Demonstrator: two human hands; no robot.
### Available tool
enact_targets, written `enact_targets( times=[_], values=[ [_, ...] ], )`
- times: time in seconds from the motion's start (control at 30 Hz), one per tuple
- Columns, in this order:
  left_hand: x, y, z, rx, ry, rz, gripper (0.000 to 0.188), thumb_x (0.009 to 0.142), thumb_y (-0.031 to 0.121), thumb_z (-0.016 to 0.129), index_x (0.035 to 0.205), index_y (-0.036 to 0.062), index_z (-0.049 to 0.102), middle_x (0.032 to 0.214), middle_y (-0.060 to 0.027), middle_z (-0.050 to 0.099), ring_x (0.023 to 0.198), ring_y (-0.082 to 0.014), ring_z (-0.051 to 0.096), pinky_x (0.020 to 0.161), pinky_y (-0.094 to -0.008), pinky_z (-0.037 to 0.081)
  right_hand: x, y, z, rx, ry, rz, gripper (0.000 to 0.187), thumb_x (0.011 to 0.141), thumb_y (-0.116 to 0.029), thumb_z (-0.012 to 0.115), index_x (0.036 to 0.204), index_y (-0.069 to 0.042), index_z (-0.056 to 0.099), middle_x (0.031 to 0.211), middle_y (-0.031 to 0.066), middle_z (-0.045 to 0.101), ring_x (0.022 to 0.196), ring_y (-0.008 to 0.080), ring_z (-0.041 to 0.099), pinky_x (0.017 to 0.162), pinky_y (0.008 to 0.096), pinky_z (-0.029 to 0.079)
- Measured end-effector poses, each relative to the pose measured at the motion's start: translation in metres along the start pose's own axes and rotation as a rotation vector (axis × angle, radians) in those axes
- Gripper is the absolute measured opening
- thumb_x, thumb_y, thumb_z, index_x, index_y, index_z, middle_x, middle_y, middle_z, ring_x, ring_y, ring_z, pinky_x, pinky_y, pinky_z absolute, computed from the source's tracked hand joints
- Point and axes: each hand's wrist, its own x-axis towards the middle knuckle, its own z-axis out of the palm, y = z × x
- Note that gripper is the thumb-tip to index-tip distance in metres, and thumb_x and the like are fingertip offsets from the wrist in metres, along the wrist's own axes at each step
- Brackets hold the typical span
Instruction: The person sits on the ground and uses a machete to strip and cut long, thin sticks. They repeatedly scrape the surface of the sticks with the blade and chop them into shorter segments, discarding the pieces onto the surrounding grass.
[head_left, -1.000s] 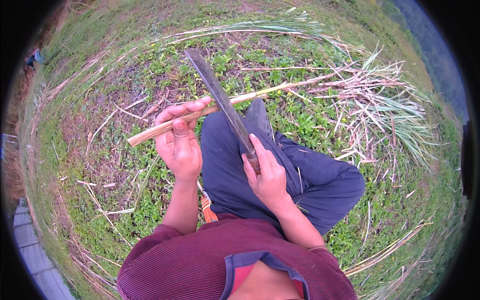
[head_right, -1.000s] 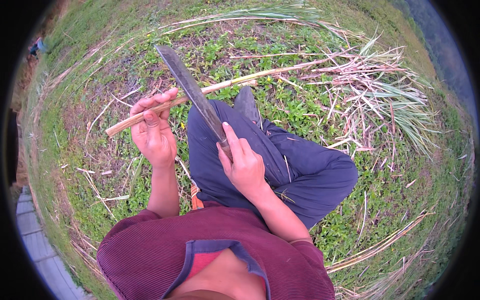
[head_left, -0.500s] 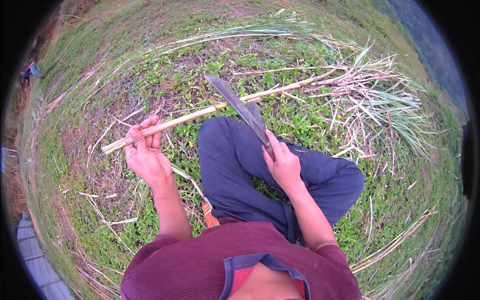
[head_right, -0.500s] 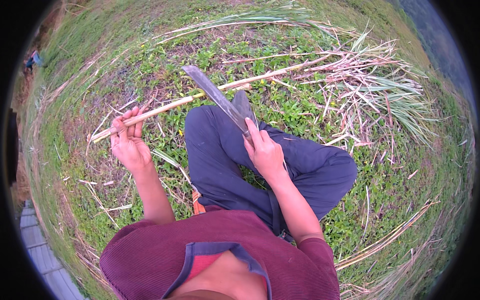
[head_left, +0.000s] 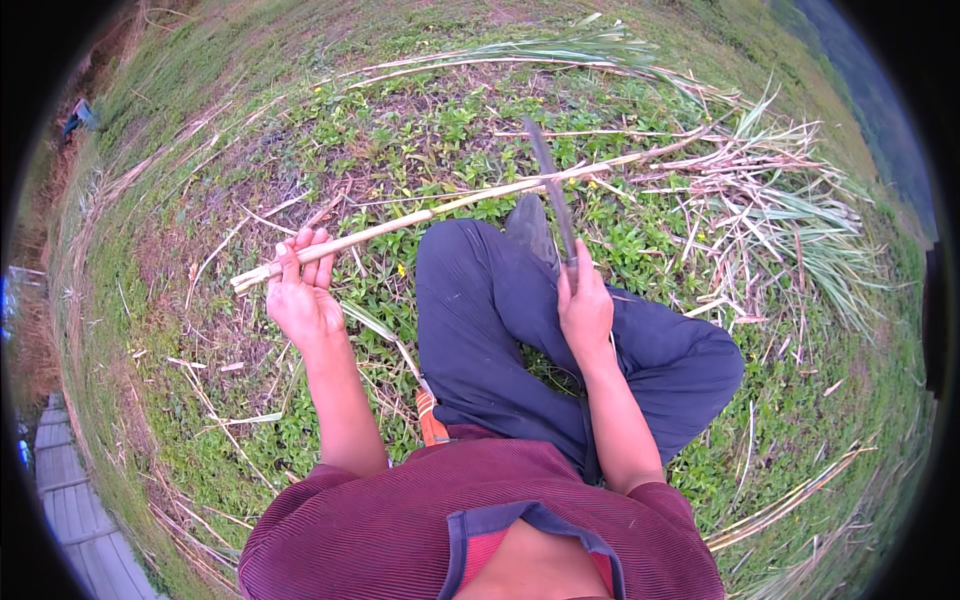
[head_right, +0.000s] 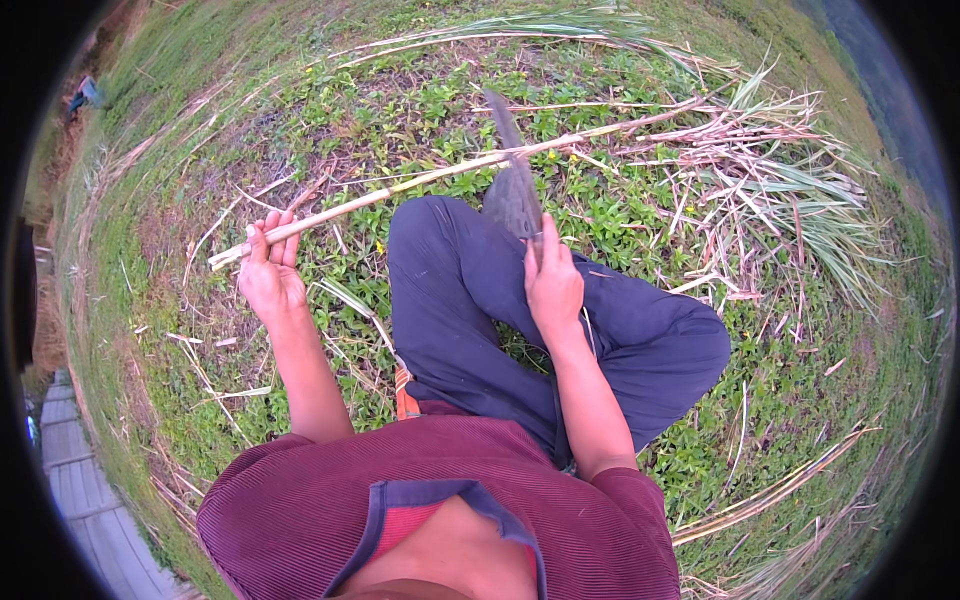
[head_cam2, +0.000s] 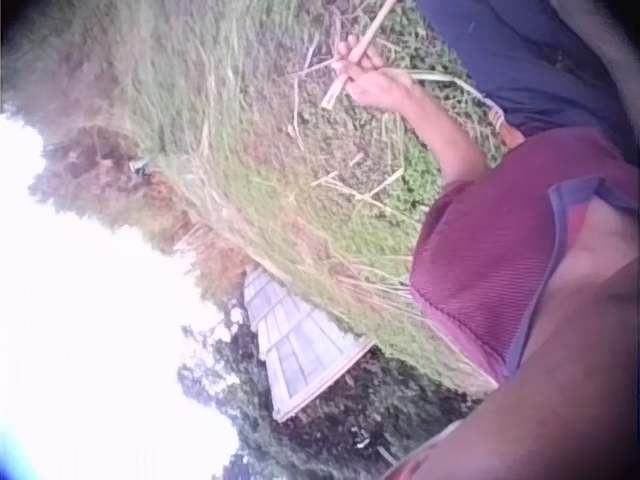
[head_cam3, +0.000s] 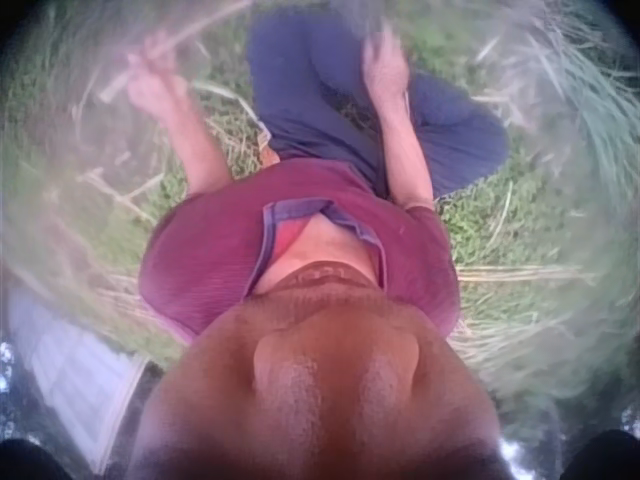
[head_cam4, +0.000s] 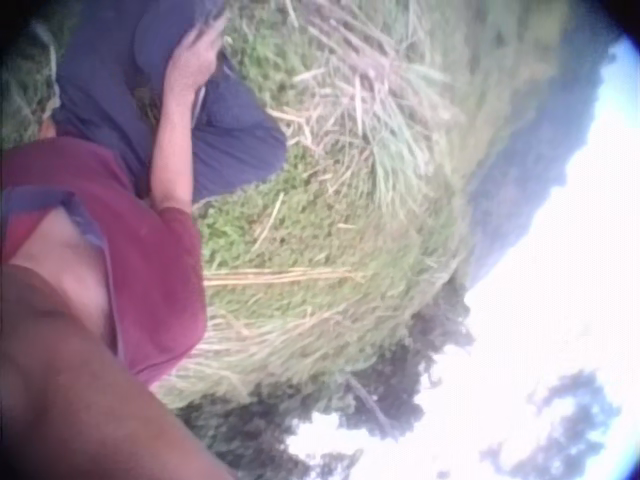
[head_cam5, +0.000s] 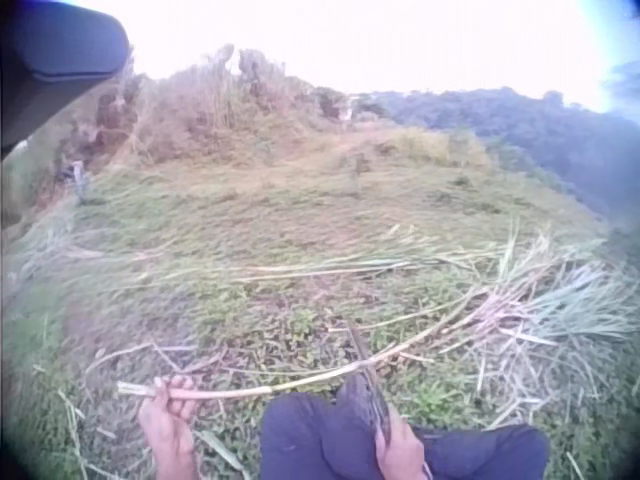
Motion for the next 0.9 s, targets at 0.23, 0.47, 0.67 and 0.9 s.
enact_targets(
  times=[0.23, 0.47, 0.67, 0.9],
  values=[
    [0.005, -0.007, -0.012, 0.022, 0.003, -0.015, 0.024, 0.106, 0.013, 0.05, 0.114, -0.0097, 0.051, 0.114, -0.0279, 0.065, 0.104, -0.0392, 0.07, 0.088, -0.0476, 0.064, -0.011, -0.018, -0.023, -0.096, -0.232, -0.14, 0.055, 0.093, -0.019, 0.069, 0.145, -0.016, 0.05, 0.09, 0.0151, 0.068, 0.07, 0.0346, 0.069, 0.062, 0.0448, 0.054],
    [0.012, -0.004, -0.049, 0.063, -0.039, -0.079, 0.03, 0.106, 0.019, 0.049, 0.116, -0.0093, 0.05, 0.12, -0.0283, 0.063, 0.112, -0.0402, 0.066, 0.095, -0.048, 0.061, 0.047, 0.088, -0.027, -0.059, -0.076, 0.159, 0.044, 0.097, -0.019, 0.061, 0.138, -0.007, 0.052, 0.087, 0.025, 0.069, 0.072, 0.0438, 0.068, 0.065, 0.052, 0.053],
    [-0.009, -0.021, -0.082, 0.029, 0.024, -0.296, 0.029, 0.109, 0.017, 0.038, 0.119, -0.0093, 0.045, 0.13, -0.0323, 0.056, 0.121, -0.0428, 0.06, 0.104, -0.0479, 0.056, 0.053, 0.041, -0.037, -0.17, -0.319, -0.14, 0.05, 0.093, -0.025, 0.066, 0.141, -0.02, 0.052, 0.089, 0.017, 0.069, 0.071, 0.0384, 0.069, 0.063, 0.0482, 0.055],
    [-0.07, -0.022, -0.095, 0.304, -0.075, -0.784, 0.062, 0.108, 0.048, 0.03, 0.122, -0.0111, 0.044, 0.119, -0.0315, 0.062, 0.114, -0.0417, 0.064, 0.095, -0.0468, 0.059, 0.019, 0.065, -0.012, -0.169, -0.336, -0.205, 0.06, 0.089, -0.025, 0.07, 0.145, -0.02, 0.048, 0.087, 0.0128, 0.067, 0.067, 0.0332, 0.069, 0.059, 0.0444, 0.056]
  ],
)
